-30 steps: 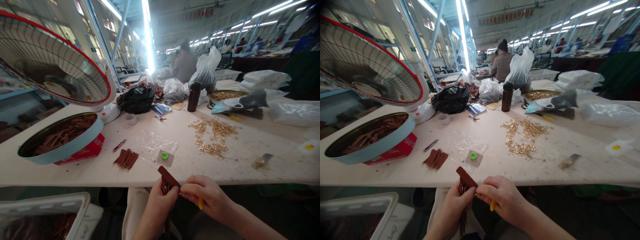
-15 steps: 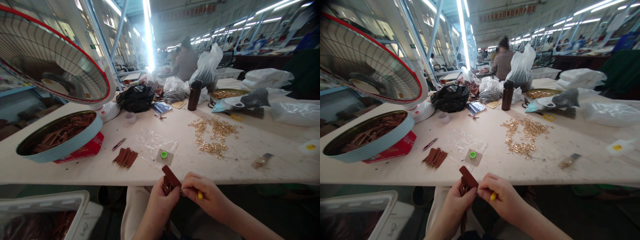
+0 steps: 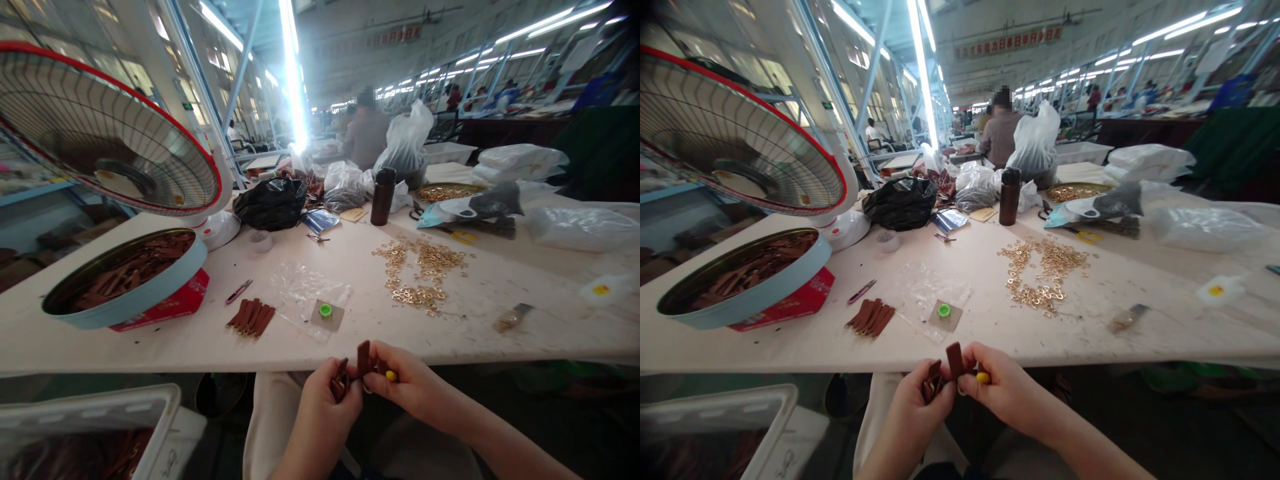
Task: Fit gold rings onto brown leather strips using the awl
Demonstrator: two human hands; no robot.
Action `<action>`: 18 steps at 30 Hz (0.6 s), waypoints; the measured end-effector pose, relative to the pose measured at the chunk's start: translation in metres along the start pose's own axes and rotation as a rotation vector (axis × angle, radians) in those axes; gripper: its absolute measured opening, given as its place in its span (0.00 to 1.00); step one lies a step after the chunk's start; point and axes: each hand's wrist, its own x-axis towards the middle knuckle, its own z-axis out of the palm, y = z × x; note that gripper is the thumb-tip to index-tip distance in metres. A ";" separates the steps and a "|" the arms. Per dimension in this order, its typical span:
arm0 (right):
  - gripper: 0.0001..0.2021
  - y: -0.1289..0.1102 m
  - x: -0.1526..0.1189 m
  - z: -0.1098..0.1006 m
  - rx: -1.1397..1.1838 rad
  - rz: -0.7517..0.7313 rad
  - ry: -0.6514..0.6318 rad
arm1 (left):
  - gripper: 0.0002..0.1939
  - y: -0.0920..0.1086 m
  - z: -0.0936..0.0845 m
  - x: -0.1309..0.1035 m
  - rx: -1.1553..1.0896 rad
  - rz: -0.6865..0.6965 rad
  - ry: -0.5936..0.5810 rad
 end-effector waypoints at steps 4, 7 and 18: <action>0.04 -0.002 -0.001 0.003 -0.102 -0.026 0.117 | 0.03 0.000 0.001 -0.001 -0.034 0.028 -0.007; 0.06 -0.002 -0.001 0.009 -0.085 -0.071 0.247 | 0.02 -0.004 0.003 0.000 -0.134 0.044 0.003; 0.09 -0.001 0.015 0.014 0.268 -0.035 0.177 | 0.04 -0.021 0.003 0.003 0.079 0.105 0.076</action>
